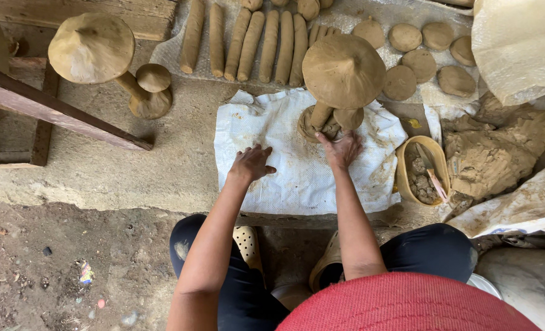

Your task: The person shapes and attaches clay pieces to form mushrooms by hand.

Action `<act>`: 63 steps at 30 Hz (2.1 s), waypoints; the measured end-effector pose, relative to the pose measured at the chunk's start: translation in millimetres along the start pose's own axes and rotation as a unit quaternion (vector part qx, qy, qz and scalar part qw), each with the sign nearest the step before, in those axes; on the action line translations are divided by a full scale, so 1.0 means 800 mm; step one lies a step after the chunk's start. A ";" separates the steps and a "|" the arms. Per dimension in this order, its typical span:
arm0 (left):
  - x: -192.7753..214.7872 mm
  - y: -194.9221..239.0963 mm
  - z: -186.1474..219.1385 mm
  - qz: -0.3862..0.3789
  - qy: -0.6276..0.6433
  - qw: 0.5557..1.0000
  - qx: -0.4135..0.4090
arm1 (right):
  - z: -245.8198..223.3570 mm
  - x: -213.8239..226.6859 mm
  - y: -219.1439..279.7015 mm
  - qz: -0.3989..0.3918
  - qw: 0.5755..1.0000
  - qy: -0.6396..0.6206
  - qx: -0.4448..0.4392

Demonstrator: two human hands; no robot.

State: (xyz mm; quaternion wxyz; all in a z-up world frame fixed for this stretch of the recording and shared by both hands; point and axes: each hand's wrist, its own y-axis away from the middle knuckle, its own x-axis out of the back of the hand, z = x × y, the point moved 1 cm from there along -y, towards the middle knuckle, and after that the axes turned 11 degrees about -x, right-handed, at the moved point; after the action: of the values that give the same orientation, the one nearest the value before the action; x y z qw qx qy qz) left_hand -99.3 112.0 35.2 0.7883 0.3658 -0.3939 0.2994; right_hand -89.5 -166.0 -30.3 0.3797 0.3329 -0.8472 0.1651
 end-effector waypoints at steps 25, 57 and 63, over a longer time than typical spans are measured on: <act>-0.012 -0.012 0.004 0.005 -0.005 1.000 -0.019 | -0.015 0.007 -0.004 -0.027 0.995 0.094 -0.029; -0.023 -0.022 0.011 -0.021 -0.011 1.000 -0.018 | 0.020 0.007 -0.055 -0.047 0.994 0.100 0.004; -0.024 -0.021 0.013 -0.035 -0.019 0.999 -0.012 | 0.035 -0.005 -0.063 -0.018 0.995 0.089 0.028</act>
State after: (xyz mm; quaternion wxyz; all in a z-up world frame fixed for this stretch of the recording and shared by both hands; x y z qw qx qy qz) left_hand -100.8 90.4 17.6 0.7950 0.3753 -0.3996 0.2595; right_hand -67.3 -215.5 -50.5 0.4470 0.3422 -0.7992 0.2108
